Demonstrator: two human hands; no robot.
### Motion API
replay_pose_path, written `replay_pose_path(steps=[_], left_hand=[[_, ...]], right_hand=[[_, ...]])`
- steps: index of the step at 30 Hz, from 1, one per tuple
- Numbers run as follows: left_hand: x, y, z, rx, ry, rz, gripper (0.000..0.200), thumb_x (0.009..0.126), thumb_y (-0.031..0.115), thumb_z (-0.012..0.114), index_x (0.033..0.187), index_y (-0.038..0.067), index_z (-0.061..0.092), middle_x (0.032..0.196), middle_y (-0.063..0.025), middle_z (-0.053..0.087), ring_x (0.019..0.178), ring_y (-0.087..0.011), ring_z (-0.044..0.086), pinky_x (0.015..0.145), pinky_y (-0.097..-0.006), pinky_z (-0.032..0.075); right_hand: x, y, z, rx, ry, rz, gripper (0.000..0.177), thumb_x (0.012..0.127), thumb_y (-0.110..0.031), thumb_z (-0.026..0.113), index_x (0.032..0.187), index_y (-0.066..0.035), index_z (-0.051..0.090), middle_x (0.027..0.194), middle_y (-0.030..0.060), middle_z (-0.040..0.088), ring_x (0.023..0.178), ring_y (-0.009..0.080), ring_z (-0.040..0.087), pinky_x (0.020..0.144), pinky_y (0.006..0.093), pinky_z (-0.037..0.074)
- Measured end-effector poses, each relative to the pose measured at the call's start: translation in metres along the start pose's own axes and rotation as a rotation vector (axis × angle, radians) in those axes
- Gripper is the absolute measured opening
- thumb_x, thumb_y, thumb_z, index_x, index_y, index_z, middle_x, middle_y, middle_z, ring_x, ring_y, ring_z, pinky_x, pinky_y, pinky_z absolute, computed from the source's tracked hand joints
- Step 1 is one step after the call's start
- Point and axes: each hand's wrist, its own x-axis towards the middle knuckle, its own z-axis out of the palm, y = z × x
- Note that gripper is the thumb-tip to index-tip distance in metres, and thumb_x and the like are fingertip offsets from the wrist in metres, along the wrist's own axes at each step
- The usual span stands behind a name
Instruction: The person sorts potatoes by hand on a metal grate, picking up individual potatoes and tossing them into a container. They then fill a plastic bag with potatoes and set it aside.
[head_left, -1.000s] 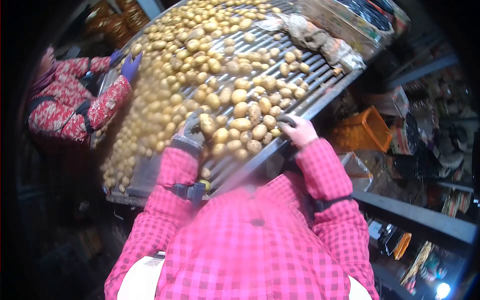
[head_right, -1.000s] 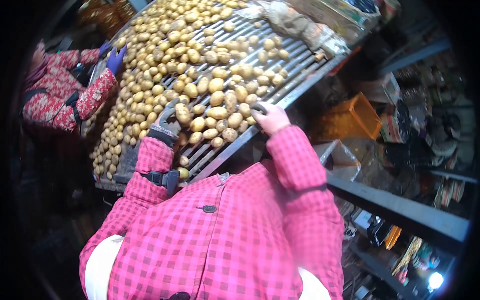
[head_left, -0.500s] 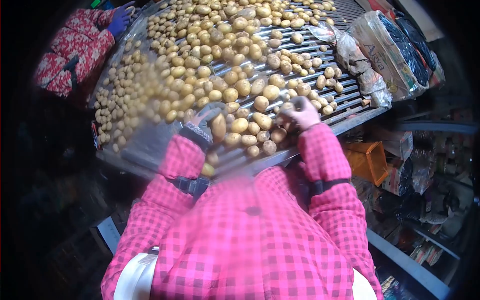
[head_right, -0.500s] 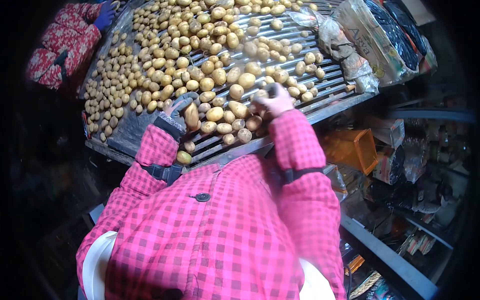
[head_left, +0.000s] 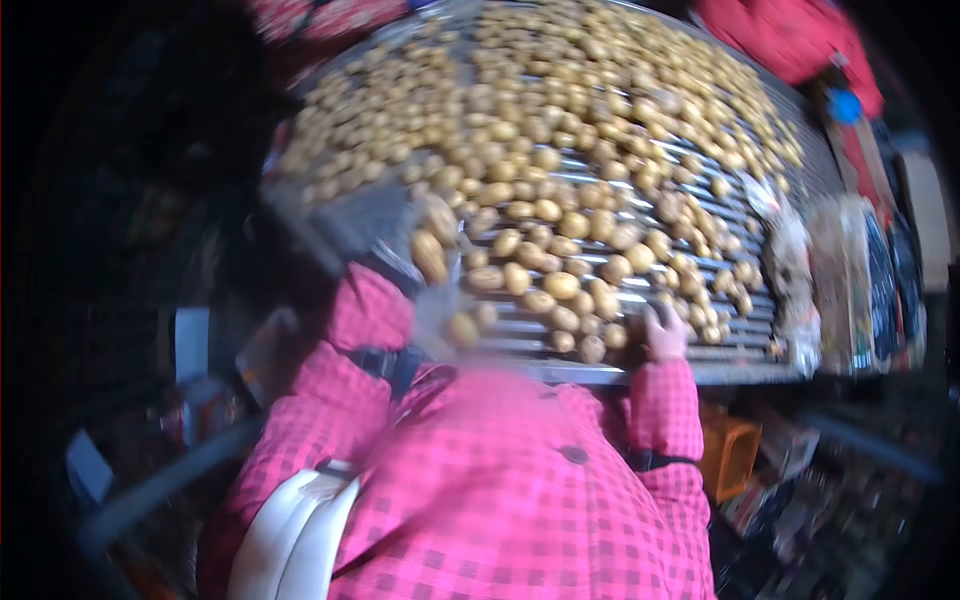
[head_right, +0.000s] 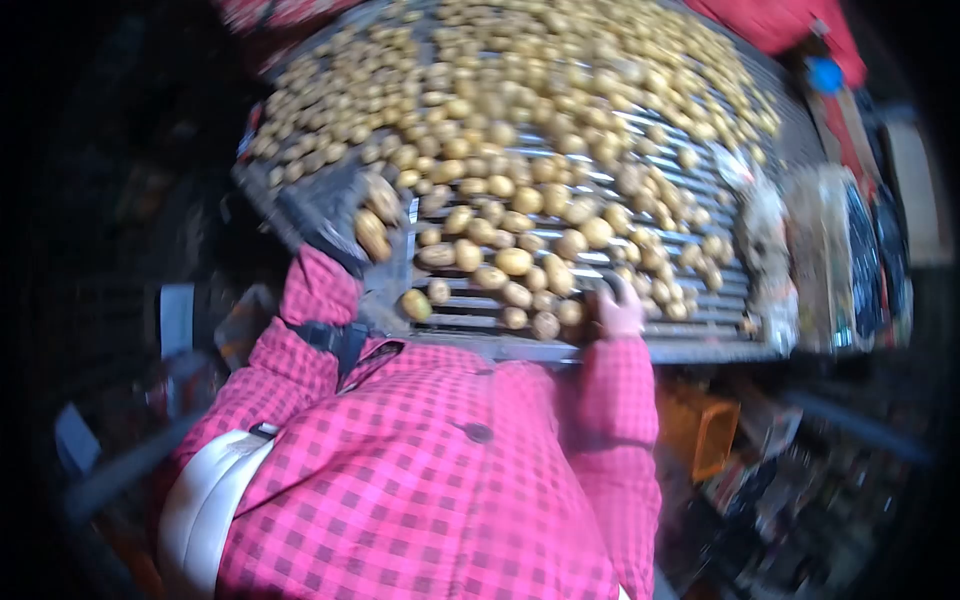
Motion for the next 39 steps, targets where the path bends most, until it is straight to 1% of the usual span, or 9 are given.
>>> replay_pose_path(steps=[2,3,4,5,8,19,21,27,39], left_hand=[[-0.026,0.054,-0.083,-0.142,0.330,-0.287,0.036,0.090,0.035,0.046,0.073,0.004,0.053,0.076,-0.0105,0.057,0.065,-0.0266,0.054,0.065,-0.0345,0.048],[-0.040,0.056,-0.132,-0.349,0.429,0.059,0.032,0.086,0.035,0.051,0.078,0.003,0.054,0.082,-0.0110,0.058,0.073,-0.0276,0.056,0.065,-0.0379,0.049],[-0.071,0.075,-0.175,-0.309,0.365,0.092,0.041,0.083,0.042,0.056,0.109,0.011,0.055,0.085,-0.0061,0.058,0.078,-0.0243,0.057,0.059,-0.0366,0.050],[-0.092,0.100,-0.164,-0.534,0.781,0.138,0.040,0.085,0.043,0.052,0.111,0.012,0.055,0.094,-0.0027,0.059,0.082,-0.0246,0.058,0.063,-0.0364,0.050],[-0.205,0.102,-0.259,-0.352,0.989,0.043,0.042,0.086,0.044,0.050,0.114,0.014,0.053,0.101,-0.0042,0.060,0.091,-0.0261,0.057,0.072,-0.0427,0.050],[-0.356,0.012,-0.268,-0.143,1.641,-0.062,0.042,0.086,0.031,0.052,0.123,0.011,0.046,0.114,-0.0122,0.054,0.102,-0.0320,0.054,0.083,-0.0469,0.045],[-0.338,0.017,-0.285,-0.052,1.625,-0.017,0.043,0.086,0.029,0.052,0.125,0.010,0.045,0.116,-0.0136,0.053,0.104,-0.0330,0.053,0.085,-0.0477,0.044],[-0.187,0.049,-0.278,0.211,1.418,0.194,0.047,0.086,0.022,0.054,0.129,0.009,0.041,0.123,-0.0180,0.050,0.109,-0.0362,0.051,0.091,-0.0501,0.041],[0.055,-0.074,0.117,0.630,-0.122,-0.197,0.027,0.087,0.009,0.055,0.114,0.006,0.057,0.107,-0.0051,0.061,0.098,-0.0148,0.056,0.088,-0.0285,0.044]], right_hand=[[-0.002,0.017,-0.013,0.159,-0.006,0.095,0.022,0.082,-0.014,0.063,0.102,-0.003,0.065,0.097,0.0077,0.066,0.088,0.0171,0.061,0.081,0.0292,0.048],[0.004,0.046,-0.009,0.248,0.013,0.079,0.022,0.083,-0.014,0.063,0.102,-0.002,0.065,0.098,0.0061,0.066,0.088,0.0162,0.061,0.081,0.0288,0.048],[0.002,0.041,-0.009,0.385,-0.009,0.114,0.020,0.082,-0.013,0.065,0.099,-0.002,0.065,0.095,0.0055,0.065,0.086,0.0144,0.060,0.077,0.0282,0.048],[-0.001,0.028,-0.012,0.522,-0.026,0.162,0.018,0.082,-0.012,0.066,0.097,-0.002,0.066,0.092,0.0049,0.065,0.083,0.0126,0.060,0.074,0.0275,0.049],[-0.004,0.012,-0.015,0.486,-0.014,0.124,0.017,0.084,-0.006,0.063,0.100,0.000,0.065,0.096,0.0054,0.065,0.085,0.0135,0.060,0.076,0.0256,0.049],[0.000,0.037,-0.015,0.353,-0.126,0.037,0.025,0.082,-0.016,0.066,0.105,-0.005,0.064,0.101,0.0049,0.064,0.091,0.0136,0.058,0.081,0.0265,0.047],[-0.005,-0.005,-0.021,0.350,-0.080,0.364,0.027,0.080,-0.019,0.069,0.104,-0.007,0.065,0.101,0.0052,0.065,0.091,0.0143,0.059,0.081,0.0274,0.047],[-0.009,0.013,-0.008,0.372,-0.028,0.051,0.016,0.080,-0.013,0.065,0.095,-0.007,0.066,0.088,0.0038,0.066,0.082,0.0142,0.061,0.078,0.0281,0.047],[-0.034,-0.079,0.038,-0.465,-0.264,-0.455,0.049,0.074,-0.025,0.065,0.120,-0.016,0.050,0.128,0.0083,0.045,0.115,0.0330,0.045,0.093,0.0449,0.041]])
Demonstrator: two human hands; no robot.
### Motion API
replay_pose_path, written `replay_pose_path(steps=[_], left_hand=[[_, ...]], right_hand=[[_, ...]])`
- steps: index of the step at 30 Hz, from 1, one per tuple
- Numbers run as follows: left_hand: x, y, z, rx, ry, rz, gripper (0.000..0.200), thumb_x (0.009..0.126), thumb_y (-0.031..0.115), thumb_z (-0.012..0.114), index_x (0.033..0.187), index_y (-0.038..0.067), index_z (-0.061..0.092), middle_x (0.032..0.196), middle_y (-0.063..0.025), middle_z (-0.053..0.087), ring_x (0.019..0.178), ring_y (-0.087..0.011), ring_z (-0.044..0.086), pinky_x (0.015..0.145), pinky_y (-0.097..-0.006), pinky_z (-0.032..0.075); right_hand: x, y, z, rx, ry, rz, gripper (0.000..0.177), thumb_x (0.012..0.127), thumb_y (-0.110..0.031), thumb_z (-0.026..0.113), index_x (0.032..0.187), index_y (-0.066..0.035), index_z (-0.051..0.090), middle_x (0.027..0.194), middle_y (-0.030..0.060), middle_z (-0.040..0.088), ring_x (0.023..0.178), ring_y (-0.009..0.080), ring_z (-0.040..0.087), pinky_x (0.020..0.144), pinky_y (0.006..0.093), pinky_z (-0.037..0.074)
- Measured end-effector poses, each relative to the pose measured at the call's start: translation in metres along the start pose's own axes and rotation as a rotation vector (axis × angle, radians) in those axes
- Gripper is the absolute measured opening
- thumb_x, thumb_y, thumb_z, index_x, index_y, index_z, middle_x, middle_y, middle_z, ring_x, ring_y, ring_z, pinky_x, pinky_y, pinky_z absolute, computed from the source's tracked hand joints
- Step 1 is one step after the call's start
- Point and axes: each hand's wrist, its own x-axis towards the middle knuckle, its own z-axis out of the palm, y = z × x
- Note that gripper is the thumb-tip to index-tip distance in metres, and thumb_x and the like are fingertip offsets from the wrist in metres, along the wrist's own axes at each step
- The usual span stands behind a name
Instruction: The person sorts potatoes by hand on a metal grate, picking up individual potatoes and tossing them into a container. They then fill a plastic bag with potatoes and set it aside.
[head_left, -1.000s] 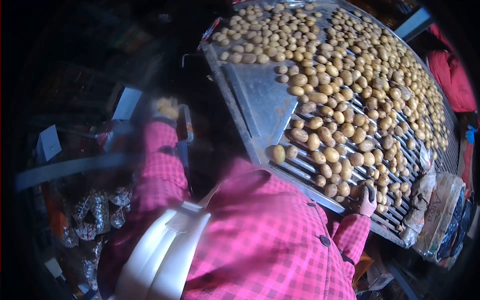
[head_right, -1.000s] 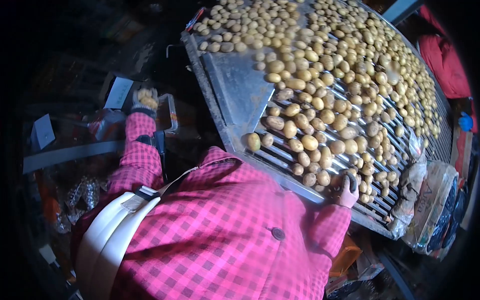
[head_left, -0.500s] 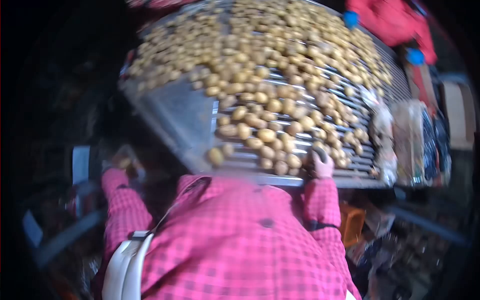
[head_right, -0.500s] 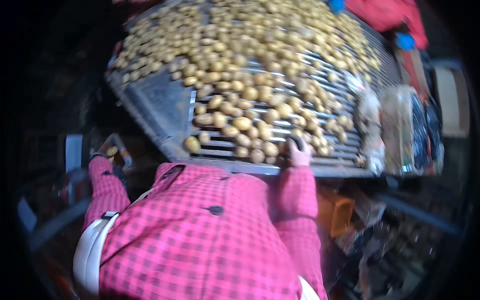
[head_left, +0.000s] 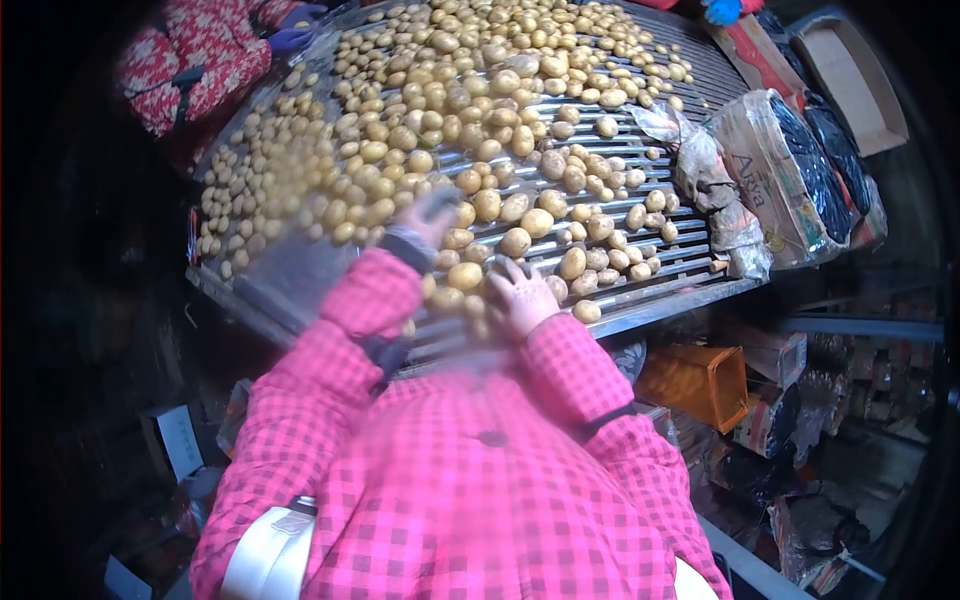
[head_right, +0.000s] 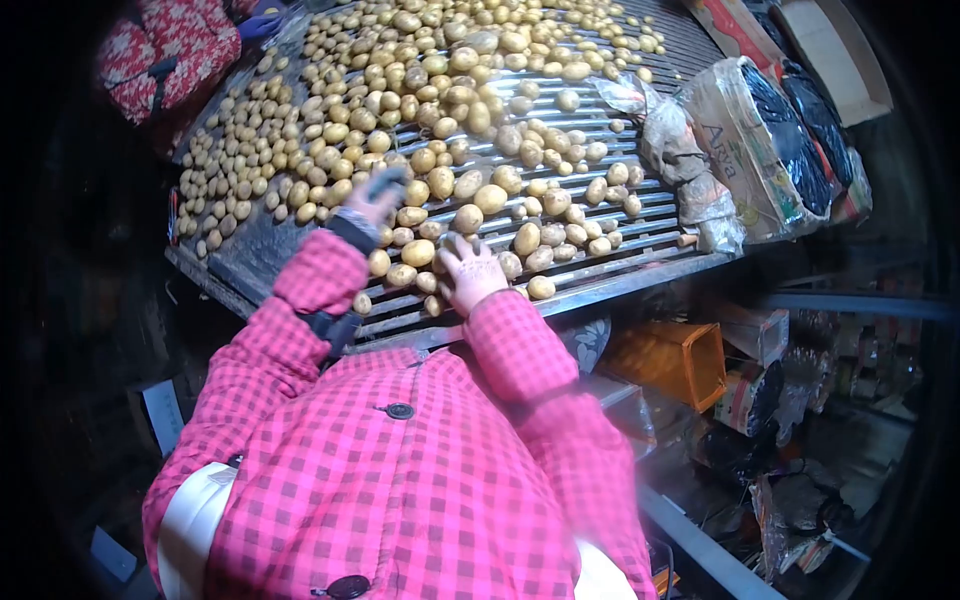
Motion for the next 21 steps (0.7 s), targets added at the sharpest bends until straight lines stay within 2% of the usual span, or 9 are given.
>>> replay_pose_path(steps=[4,6,10,12,15,16,17,19,21], left_hand=[[-0.002,-0.008,0.065,0.528,-0.398,0.344,0.028,0.077,0.006,0.057,0.105,0.007,0.059,0.096,-0.0123,0.061,0.094,-0.0276,0.058,0.086,-0.0339,0.046],[-0.005,-0.010,0.072,0.621,-0.607,0.227,0.031,0.072,0.017,0.064,0.101,0.008,0.060,0.102,-0.0123,0.057,0.099,-0.0304,0.055,0.086,-0.0365,0.044],[-0.036,-0.004,0.065,1.004,-0.674,0.343,0.053,0.067,0.028,0.070,0.115,0.013,0.053,0.100,-0.0131,0.058,0.097,-0.0313,0.055,0.086,-0.0423,0.043],[-0.033,-0.005,0.064,0.876,-0.721,0.178,0.052,0.069,0.029,0.071,0.115,0.011,0.054,0.099,-0.0135,0.058,0.095,-0.0310,0.056,0.083,-0.0418,0.044],[-0.034,0.003,0.049,0.183,-0.497,-0.078,0.049,0.076,0.033,0.068,0.116,0.007,0.055,0.091,-0.0072,0.060,0.082,-0.0193,0.058,0.074,-0.0327,0.047],[-0.029,0.002,0.035,-0.119,-0.416,-0.370,0.046,0.078,0.034,0.067,0.114,0.008,0.056,0.090,-0.0035,0.060,0.075,-0.0133,0.055,0.071,-0.0280,0.045],[-0.030,0.038,0.020,-0.246,-0.303,-0.370,0.043,0.080,0.035,0.065,0.114,0.009,0.056,0.089,-0.0023,0.059,0.071,-0.0106,0.053,0.069,-0.0259,0.046],[-0.030,0.014,-0.025,-0.836,-0.055,-0.348,0.039,0.084,0.032,0.058,0.114,0.007,0.054,0.090,-0.0054,0.059,0.078,-0.0214,0.058,0.068,-0.0356,0.051],[-0.042,0.011,-0.093,-0.859,0.095,-0.234,0.044,0.086,0.036,0.056,0.118,0.008,0.051,0.096,-0.0065,0.059,0.079,-0.0219,0.059,0.064,-0.0344,0.051]], right_hand=[[-0.021,0.019,-0.009,0.373,0.126,0.125,0.041,0.072,-0.016,0.064,0.112,-0.012,0.057,0.112,0.0120,0.055,0.107,0.0307,0.051,0.092,0.0381,0.041],[-0.029,0.027,-0.014,0.283,0.181,0.123,0.036,0.069,-0.008,0.063,0.105,-0.010,0.061,0.104,0.0132,0.058,0.100,0.0301,0.055,0.088,0.0370,0.044],[-0.048,0.070,-0.019,0.437,0.645,0.334,0.022,0.073,-0.005,0.061,0.095,-0.008,0.063,0.095,0.0114,0.062,0.092,0.0296,0.059,0.083,0.0375,0.046],[-0.061,0.103,-0.007,0.584,0.627,0.461,0.023,0.075,-0.004,0.059,0.097,-0.008,0.063,0.097,0.0103,0.062,0.093,0.0283,0.059,0.084,0.0363,0.046],[-0.068,0.110,-0.010,0.375,0.539,0.449,0.023,0.076,-0.007,0.058,0.098,-0.010,0.062,0.100,0.0100,0.061,0.096,0.0287,0.057,0.084,0.0361,0.046],[-0.069,0.109,-0.008,0.299,0.492,0.443,0.023,0.076,-0.009,0.058,0.099,-0.011,0.062,0.101,0.0101,0.060,0.097,0.0290,0.057,0.084,0.0363,0.046],[-0.068,0.107,-0.009,0.301,0.496,0.454,0.023,0.078,-0.013,0.058,0.100,-0.013,0.061,0.103,0.0099,0.060,0.098,0.0298,0.056,0.084,0.0375,0.046],[-0.068,0.106,-0.009,0.216,0.468,0.474,0.022,0.078,-0.014,0.058,0.100,-0.013,0.061,0.103,0.0097,0.060,0.098,0.0297,0.056,0.084,0.0378,0.046],[-0.068,0.108,-0.005,0.117,0.410,0.469,0.022,0.079,-0.018,0.058,0.100,-0.013,0.061,0.104,0.0094,0.059,0.098,0.0296,0.056,0.084,0.0388,0.045]])
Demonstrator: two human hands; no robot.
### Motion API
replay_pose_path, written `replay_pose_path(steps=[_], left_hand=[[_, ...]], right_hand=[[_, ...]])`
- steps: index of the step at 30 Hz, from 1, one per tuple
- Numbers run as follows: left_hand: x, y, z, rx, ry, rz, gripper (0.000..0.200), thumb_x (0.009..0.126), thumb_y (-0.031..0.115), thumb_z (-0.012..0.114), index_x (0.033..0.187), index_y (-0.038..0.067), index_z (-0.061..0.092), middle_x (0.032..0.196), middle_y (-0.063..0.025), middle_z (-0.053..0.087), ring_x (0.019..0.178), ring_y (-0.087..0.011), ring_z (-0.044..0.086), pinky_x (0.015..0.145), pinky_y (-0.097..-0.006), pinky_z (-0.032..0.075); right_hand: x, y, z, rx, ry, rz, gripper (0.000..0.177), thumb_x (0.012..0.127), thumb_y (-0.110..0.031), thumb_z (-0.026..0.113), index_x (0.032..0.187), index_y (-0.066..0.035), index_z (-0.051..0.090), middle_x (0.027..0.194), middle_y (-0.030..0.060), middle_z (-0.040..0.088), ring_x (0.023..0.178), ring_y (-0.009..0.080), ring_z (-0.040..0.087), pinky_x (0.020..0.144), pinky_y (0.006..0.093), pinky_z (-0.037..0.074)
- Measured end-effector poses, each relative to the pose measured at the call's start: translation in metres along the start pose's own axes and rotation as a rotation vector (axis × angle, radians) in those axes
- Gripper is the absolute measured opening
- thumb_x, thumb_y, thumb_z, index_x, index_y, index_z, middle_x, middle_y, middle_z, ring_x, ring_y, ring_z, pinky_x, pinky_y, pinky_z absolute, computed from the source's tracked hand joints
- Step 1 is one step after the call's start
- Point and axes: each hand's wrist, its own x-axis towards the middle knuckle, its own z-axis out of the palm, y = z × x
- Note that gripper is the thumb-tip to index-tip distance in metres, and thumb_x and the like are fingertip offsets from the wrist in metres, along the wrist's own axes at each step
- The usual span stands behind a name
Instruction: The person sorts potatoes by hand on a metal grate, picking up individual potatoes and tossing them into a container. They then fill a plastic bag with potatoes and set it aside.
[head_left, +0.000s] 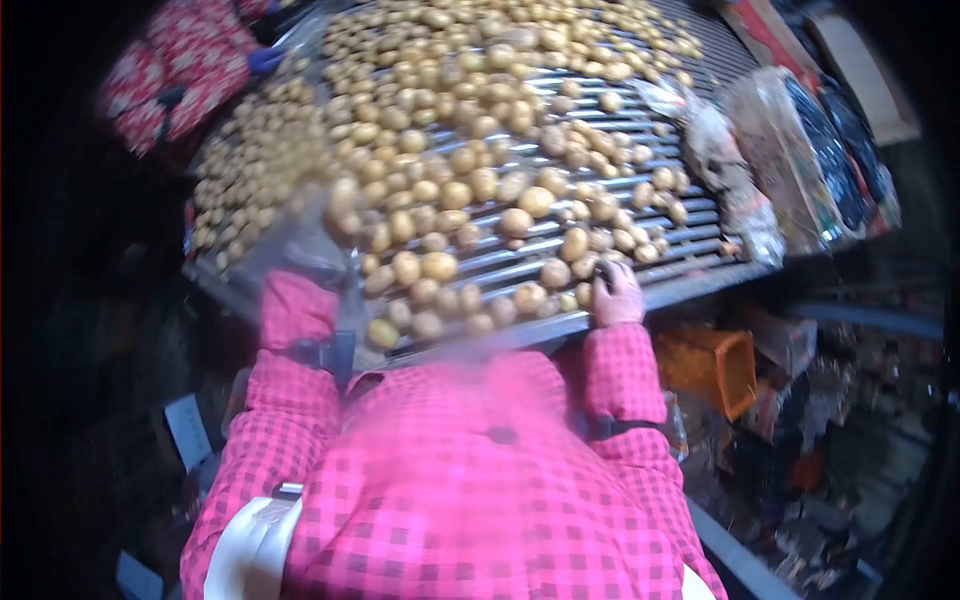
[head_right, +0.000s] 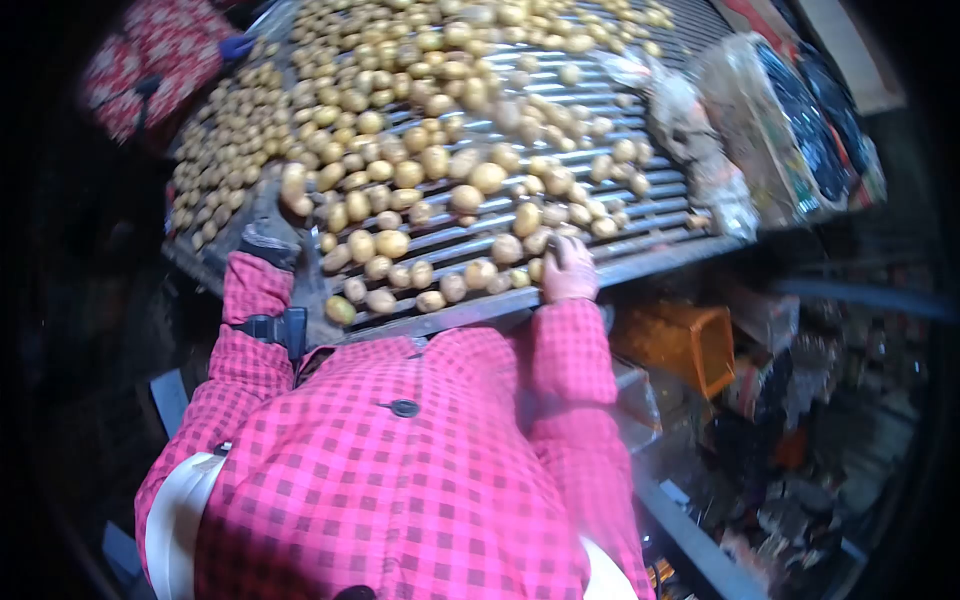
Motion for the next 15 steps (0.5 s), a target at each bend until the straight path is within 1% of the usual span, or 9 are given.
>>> replay_pose_path(steps=[2,3,4,7,8,9,11,13,15], left_hand=[[-0.027,0.035,-0.071,0.016,0.193,0.168,0.048,0.087,0.040,0.053,0.123,0.008,0.047,0.101,-0.0076,0.059,0.080,-0.0224,0.059,0.060,-0.0333,0.051],[-0.040,0.042,-0.112,0.100,0.398,0.255,0.048,0.087,0.042,0.052,0.122,0.010,0.048,0.098,-0.0057,0.058,0.074,-0.0191,0.057,0.054,-0.0277,0.048],[-0.049,0.052,-0.174,0.173,0.513,0.290,0.047,0.085,0.045,0.055,0.119,0.013,0.049,0.094,-0.0047,0.058,0.070,-0.0173,0.055,0.047,-0.0244,0.043],[-0.129,0.042,-0.280,0.090,0.987,0.368,0.045,0.085,0.040,0.056,0.119,0.011,0.050,0.096,-0.0064,0.058,0.073,-0.0186,0.056,0.052,-0.0267,0.045],[-0.163,0.031,-0.307,0.046,1.132,0.379,0.045,0.084,0.039,0.057,0.118,0.011,0.050,0.097,-0.0069,0.058,0.074,-0.0191,0.056,0.053,-0.0275,0.045],[-0.198,0.017,-0.329,-0.002,1.265,0.387,0.044,0.084,0.037,0.057,0.118,0.010,0.051,0.098,-0.0075,0.059,0.075,-0.0195,0.057,0.055,-0.0283,0.046],[-0.249,-0.014,-0.358,-0.086,1.451,0.393,0.043,0.084,0.034,0.059,0.118,0.009,0.051,0.099,-0.0085,0.059,0.077,-0.0204,0.057,0.057,-0.0298,0.047],[-0.276,-0.031,-0.365,-0.128,1.580,0.396,0.042,0.083,0.031,0.060,0.118,0.008,0.052,0.101,-0.0096,0.059,0.079,-0.0213,0.058,0.060,-0.0314,0.048],[-0.285,-0.034,-0.368,-0.143,1.660,0.405,0.041,0.083,0.028,0.061,0.117,0.007,0.053,0.102,-0.0107,0.060,0.082,-0.0222,0.059,0.063,-0.0330,0.049]], right_hand=[[0.000,-0.004,-0.002,0.019,-0.028,0.005,0.022,0.079,-0.019,0.059,0.100,-0.012,0.061,0.103,0.0099,0.059,0.098,0.0304,0.055,0.084,0.0383,0.045],[-0.001,-0.002,-0.001,0.000,-0.016,0.008,0.022,0.080,-0.018,0.059,0.101,-0.012,0.061,0.102,0.0100,0.059,0.098,0.0305,0.055,0.084,0.0381,0.045],[0.000,-0.001,-0.003,0.016,-0.023,-0.026,0.023,0.079,-0.018,0.059,0.101,-0.012,0.061,0.103,0.0099,0.059,0.098,0.0302,0.055,0.084,0.0380,0.045],[0.000,0.005,0.002,-0.014,-0.042,-0.026,0.022,0.080,-0.016,0.059,0.101,-0.011,0.062,0.105,0.0089,0.059,0.098,0.0287,0.057,0.084,0.0363,0.045],[0.001,0.004,0.000,0.038,-0.064,-0.012,0.022,0.080,-0.015,0.058,0.102,-0.010,0.061,0.105,0.0094,0.059,0.097,0.0278,0.057,0.084,0.0355,0.046],[0.002,0.004,-0.001,0.080,-0.081,0.015,0.022,0.081,-0.013,0.058,0.102,-0.008,0.061,0.104,0.0098,0.059,0.097,0.0270,0.058,0.084,0.0346,0.046],[0.003,0.000,-0.001,0.055,-0.092,-0.013,0.022,0.081,-0.013,0.058,0.102,-0.009,0.061,0.104,0.0100,0.059,0.098,0.0269,0.058,0.085,0.0346,0.046],[0.004,0.007,-0.005,0.022,-0.102,-0.056,0.023,0.081,-0.012,0.059,0.104,-0.009,0.061,0.106,0.0103,0.058,0.100,0.0267,0.057,0.086,0.0347,0.045],[0.004,0.011,-0.003,0.026,-0.088,-0.051,0.024,0.079,-0.014,0.060,0.103,-0.012,0.060,0.109,0.0107,0.057,0.106,0.0298,0.053,0.090,0.0374,0.042]])
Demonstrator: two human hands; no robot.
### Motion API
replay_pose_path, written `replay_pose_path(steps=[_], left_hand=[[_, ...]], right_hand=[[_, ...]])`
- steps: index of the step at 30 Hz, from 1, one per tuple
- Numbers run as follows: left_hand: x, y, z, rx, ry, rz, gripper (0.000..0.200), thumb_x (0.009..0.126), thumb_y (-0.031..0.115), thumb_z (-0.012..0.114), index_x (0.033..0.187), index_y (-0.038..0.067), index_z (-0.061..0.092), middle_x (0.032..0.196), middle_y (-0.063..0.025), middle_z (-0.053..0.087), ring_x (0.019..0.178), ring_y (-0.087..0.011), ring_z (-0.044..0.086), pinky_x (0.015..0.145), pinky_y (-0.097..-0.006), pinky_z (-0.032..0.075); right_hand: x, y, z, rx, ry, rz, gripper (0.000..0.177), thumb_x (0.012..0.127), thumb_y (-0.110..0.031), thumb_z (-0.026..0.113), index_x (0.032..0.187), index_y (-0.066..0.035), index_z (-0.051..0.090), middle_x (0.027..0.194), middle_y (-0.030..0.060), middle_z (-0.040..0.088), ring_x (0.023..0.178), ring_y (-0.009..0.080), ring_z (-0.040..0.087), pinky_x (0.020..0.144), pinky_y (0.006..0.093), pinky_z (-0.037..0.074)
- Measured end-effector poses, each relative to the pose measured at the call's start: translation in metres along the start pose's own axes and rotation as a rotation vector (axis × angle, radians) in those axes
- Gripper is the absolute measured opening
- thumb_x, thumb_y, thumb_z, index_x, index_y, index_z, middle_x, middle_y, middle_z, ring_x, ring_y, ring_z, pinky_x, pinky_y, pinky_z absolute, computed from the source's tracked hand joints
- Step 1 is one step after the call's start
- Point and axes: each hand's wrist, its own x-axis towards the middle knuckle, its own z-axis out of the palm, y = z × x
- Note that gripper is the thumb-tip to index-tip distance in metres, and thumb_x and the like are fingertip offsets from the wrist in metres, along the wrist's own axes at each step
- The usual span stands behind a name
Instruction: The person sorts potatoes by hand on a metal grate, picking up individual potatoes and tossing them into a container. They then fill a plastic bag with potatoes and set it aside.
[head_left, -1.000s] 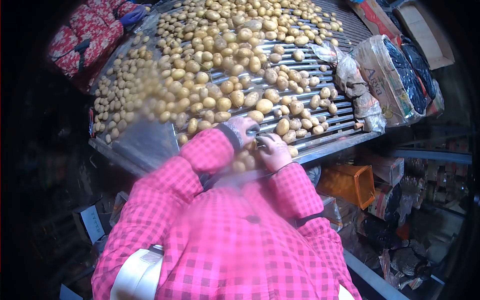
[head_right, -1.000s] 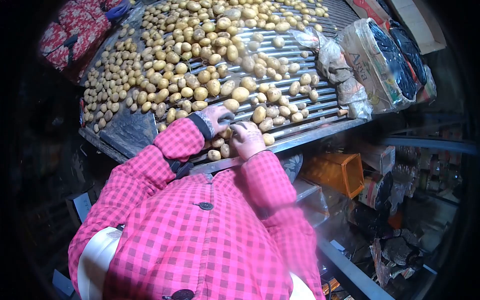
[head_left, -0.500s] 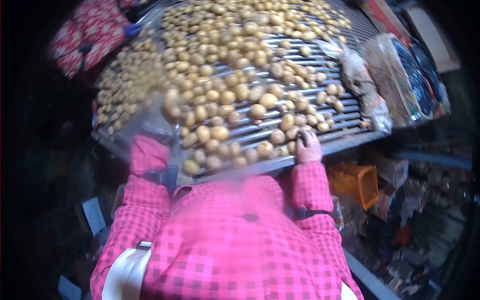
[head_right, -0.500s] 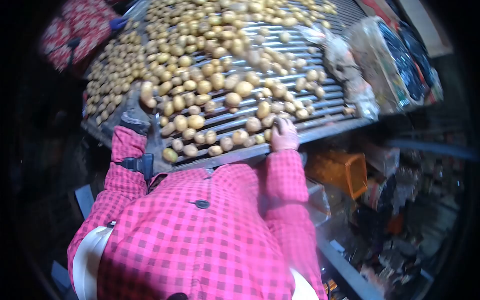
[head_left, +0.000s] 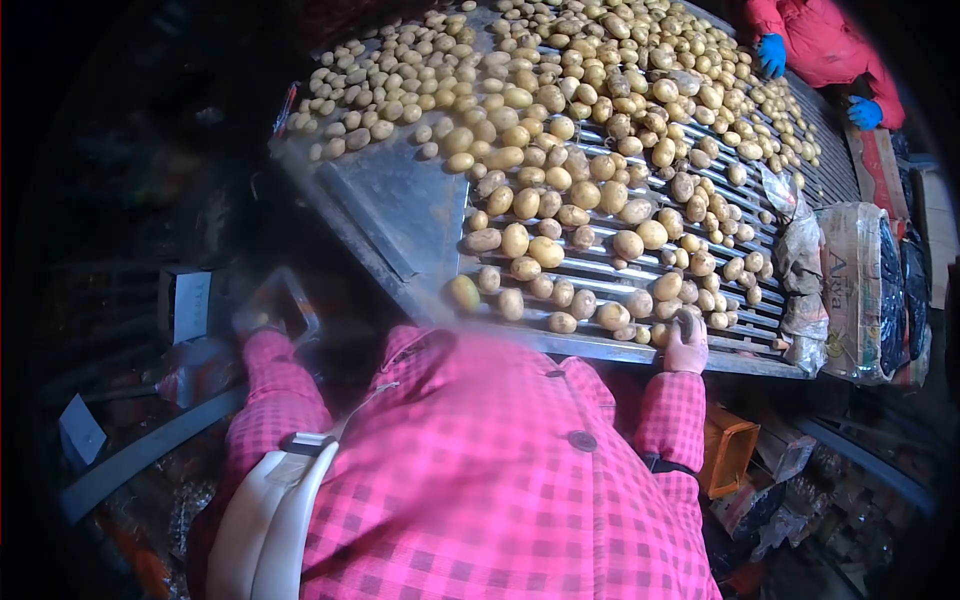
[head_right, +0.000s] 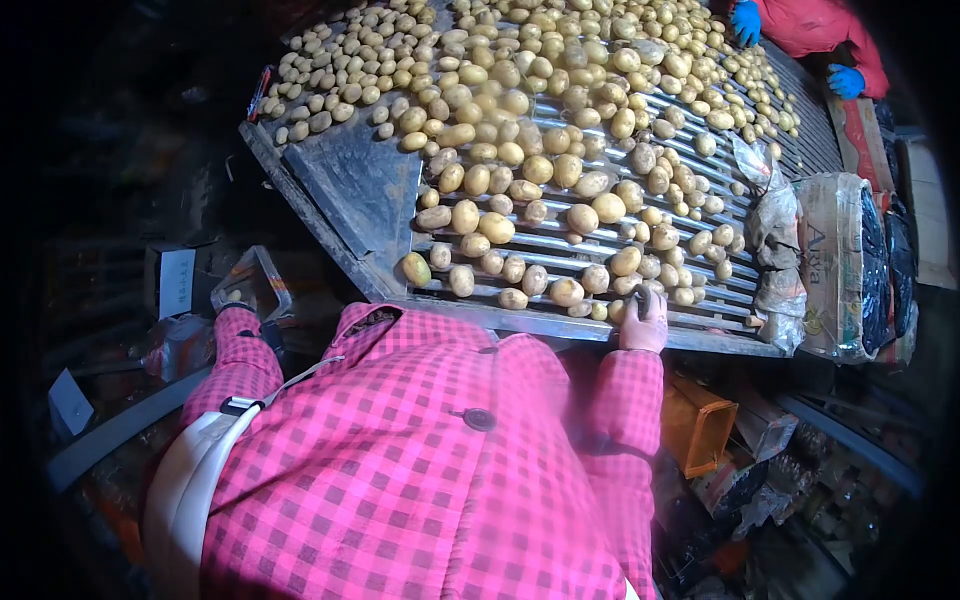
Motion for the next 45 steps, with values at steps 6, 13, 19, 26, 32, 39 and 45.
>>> replay_pose_path(steps=[6,13,19,26,32,39,45], left_hand=[[-0.139,0.029,0.112,0.084,-0.524,0.367,0.034,0.084,0.012,0.058,0.116,0.001,0.053,0.107,-0.0155,0.061,0.089,-0.0252,0.062,0.071,-0.0352,0.052],[-0.351,-0.019,0.154,1.458,-1.758,1.110,0.056,0.062,0.031,0.075,0.106,0.003,0.055,0.105,-0.0178,0.053,0.095,-0.0326,0.056,0.085,-0.0386,0.046],[-0.361,-0.026,0.156,1.298,-1.872,1.070,0.054,0.059,0.031,0.075,0.097,-0.001,0.053,0.096,-0.0193,0.053,0.091,-0.0327,0.055,0.080,-0.0392,0.045],[-0.356,-0.019,0.155,0.717,-1.903,-0.438,0.036,0.087,0.035,0.054,0.106,0.005,0.052,0.097,-0.0052,0.057,0.089,-0.0172,0.056,0.075,-0.0326,0.050],[-0.376,-0.047,0.187,0.960,-1.862,0.159,0.021,0.079,0.009,0.064,0.097,0.005,0.056,0.086,-0.0027,0.057,0.076,-0.0103,0.054,0.067,-0.0253,0.047],[-0.399,-0.039,0.189,1.135,-1.629,0.323,0.044,0.075,0.016,0.070,0.114,0.003,0.055,0.100,-0.0080,0.061,0.091,-0.0168,0.058,0.083,-0.0299,0.046],[-0.394,-0.048,0.191,1.020,-1.603,0.166,0.027,0.078,0.011,0.066,0.103,0.001,0.061,0.095,-0.0061,0.063,0.086,-0.0150,0.058,0.081,-0.0279,0.046]], right_hand=[[0.001,0.002,0.004,0.017,-0.023,0.060,0.025,0.079,-0.015,0.060,0.104,-0.012,0.060,0.111,0.0109,0.056,0.110,0.0301,0.051,0.092,0.0381,0.041],[-0.001,-0.009,0.000,-0.060,0.016,0.008,0.024,0.081,-0.017,0.058,0.105,-0.013,0.060,0.107,0.0101,0.057,0.103,0.0285,0.054,0.087,0.0360,0.044],[0.000,-0.015,0.001,-0.053,0.036,0.043,0.024,0.079,-0.022,0.060,0.102,-0.013,0.060,0.104,0.0111,0.058,0.098,0.0301,0.056,0.082,0.0383,0.046],[-0.012,-0.141,-0.010,-0.377,-0.264,0.072,0.053,0.070,-0.037,0.067,0.116,-0.014,0.053,0.128,0.0190,0.039,0.119,0.0375,0.038,0.093,0.0501,0.038],[-0.018,-0.161,0.020,-0.041,-0.749,-0.333,0.054,0.079,-0.041,0.060,0.127,-0.020,0.046,0.135,0.0125,0.039,0.124,0.0308,0.039,0.097,0.0464,0.037],[0.075,-0.042,-0.027,-0.176,0.077,0.155,0.043,0.079,-0.035,0.061,0.115,-0.013,0.056,0.126,0.0129,0.048,0.116,0.0316,0.044,0.098,0.0414,0.035],[0.098,-0.065,-0.018,-0.334,-0.328,0.312,0.068,0.081,-0.055,0.051,0.137,-0.021,0.034,0.141,0.0115,0.033,0.130,0.0294,0.031,0.104,0.0566,0.020]])
